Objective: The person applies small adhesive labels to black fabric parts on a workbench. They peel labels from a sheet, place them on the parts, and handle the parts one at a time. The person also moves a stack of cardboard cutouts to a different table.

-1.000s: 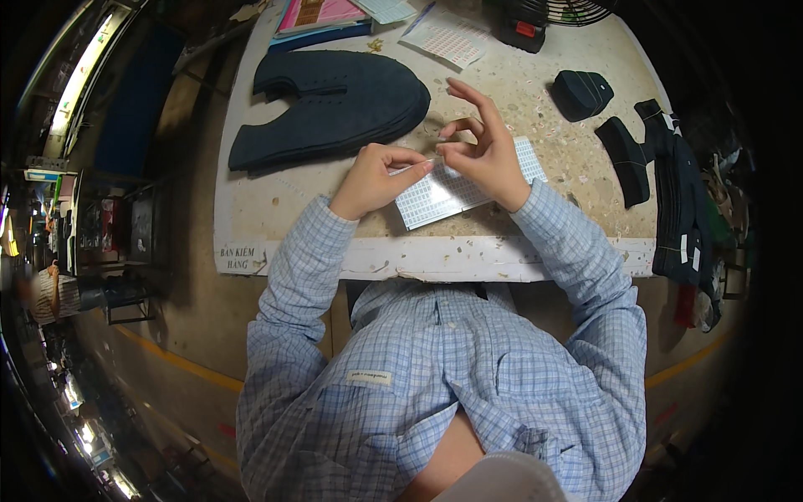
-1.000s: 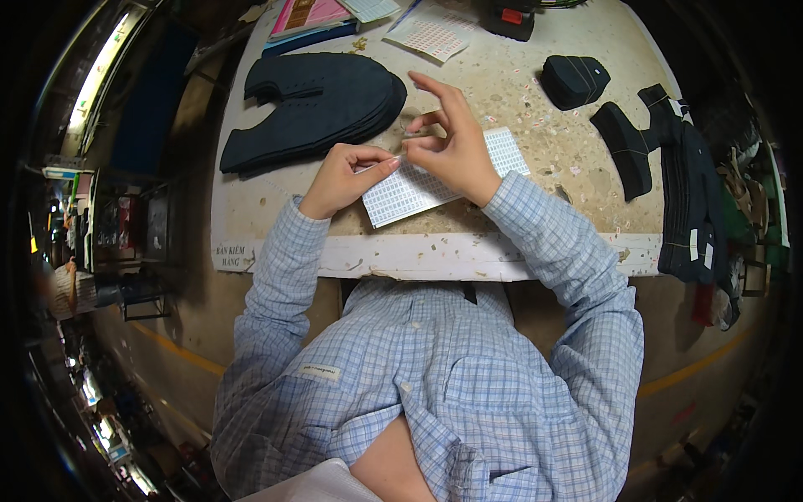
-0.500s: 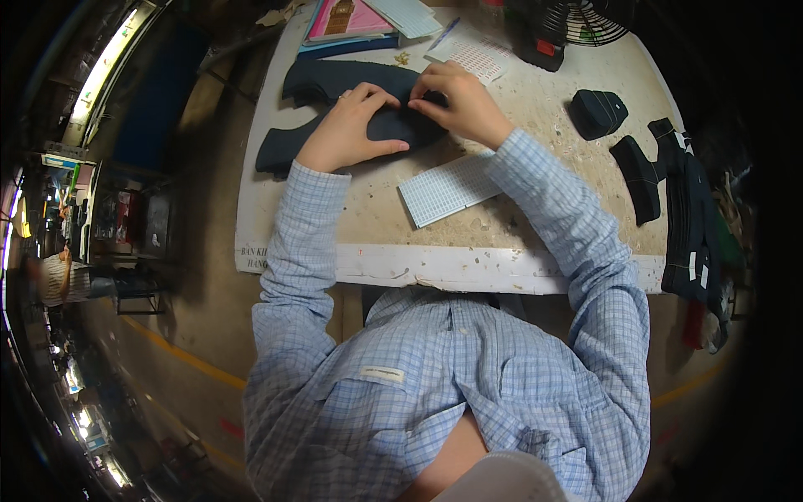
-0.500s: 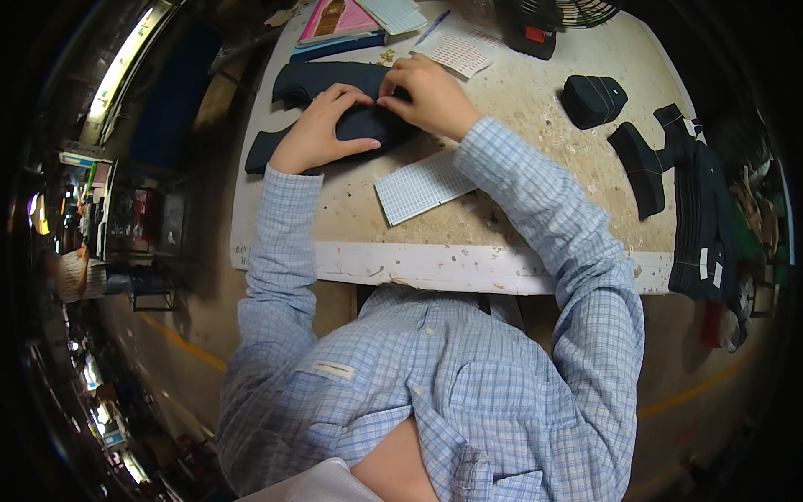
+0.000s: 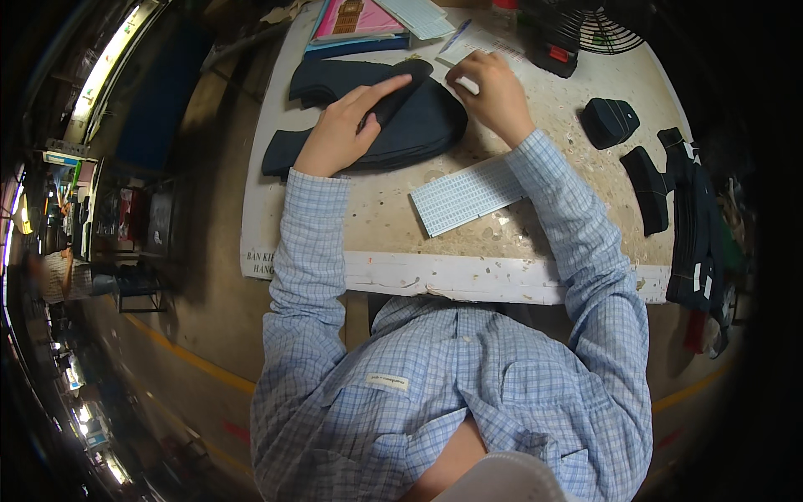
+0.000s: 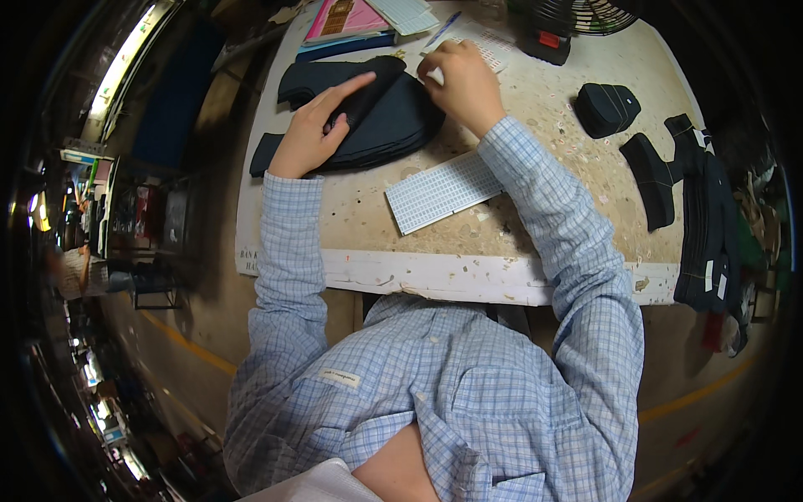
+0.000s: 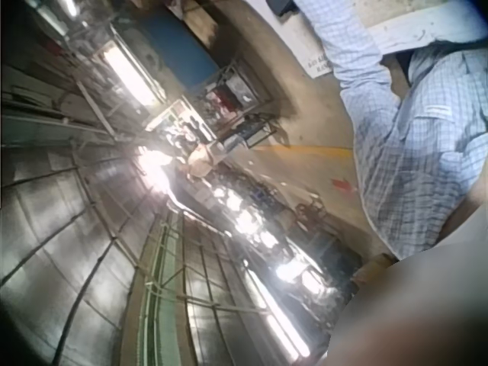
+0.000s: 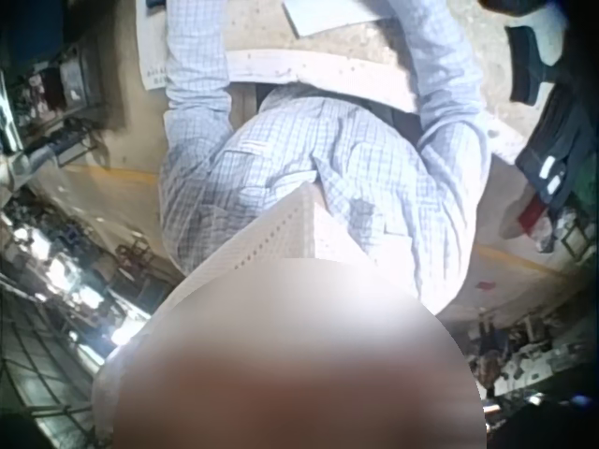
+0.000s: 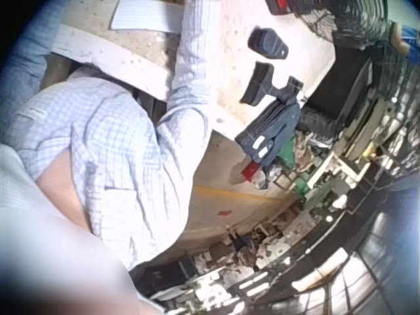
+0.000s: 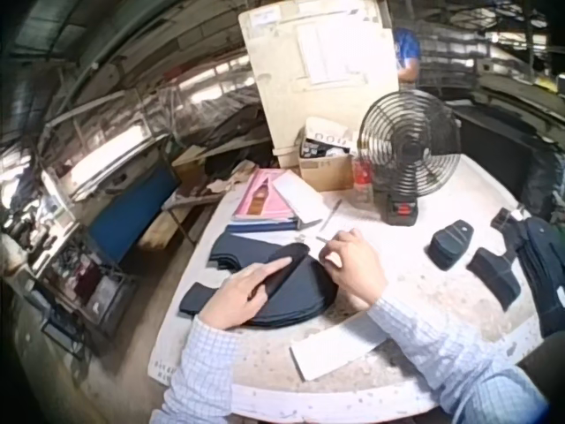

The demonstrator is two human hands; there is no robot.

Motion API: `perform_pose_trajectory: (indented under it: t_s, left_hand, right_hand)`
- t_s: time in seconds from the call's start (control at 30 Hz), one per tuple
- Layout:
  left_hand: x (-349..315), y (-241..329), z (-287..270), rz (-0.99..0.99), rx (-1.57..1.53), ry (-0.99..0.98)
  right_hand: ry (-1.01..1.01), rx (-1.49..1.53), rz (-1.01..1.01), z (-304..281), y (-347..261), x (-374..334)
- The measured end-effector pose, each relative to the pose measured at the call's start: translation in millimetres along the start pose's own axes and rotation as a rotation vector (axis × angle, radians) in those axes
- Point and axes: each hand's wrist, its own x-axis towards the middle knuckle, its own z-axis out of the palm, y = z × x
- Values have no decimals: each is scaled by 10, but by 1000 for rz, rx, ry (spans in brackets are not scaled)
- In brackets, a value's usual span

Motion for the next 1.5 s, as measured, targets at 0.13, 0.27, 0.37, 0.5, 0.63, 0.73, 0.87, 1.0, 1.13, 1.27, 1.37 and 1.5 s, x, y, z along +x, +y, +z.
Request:
perform_pose_trajectory:
  t_s: [0.13,0.27,0.37,0.5,0.63,0.73,0.87,1.0,1.13,1.27,1.37,1.5]
  left_hand:
    - [-13,-2,45,165,175,41]
    - [-19,11,44,86,171,-26]
    - [-13,23,-28,-62,79,-132]
    - [0,45,-27,2,-73,47]
    - [11,36,17,98,31,84]
    - [-12,28,21,23,72,53]
    - [-56,60,38,0,230,-49]
    - [-26,80,8,24,96,-9]
    - [-21,85,10,-35,-29,39]
    - [-36,78,114,107,264,60]
    - [-40,45,144,163,354,98]
    - [-16,5,80,3,140,30]
  right_hand:
    - [-150,241,-117,163,-211,-176]
    - [-8,9,-160,212,-225,-168]
    - [110,-13,-64,91,-59,-63]
    - [13,204,48,-12,-2,-58]
    - [-100,370,-43,96,-230,-185]
    - [-28,113,-125,165,-309,-211]
    - [55,1,-63,119,-154,-113]
    - [103,64,81,-7,20,-63]
    - [-125,479,140,44,-78,-142]
    - [-20,168,-135,185,-225,-244]
    - [103,12,-242,178,-139,-187]
    - [159,234,67,52,39,-63]
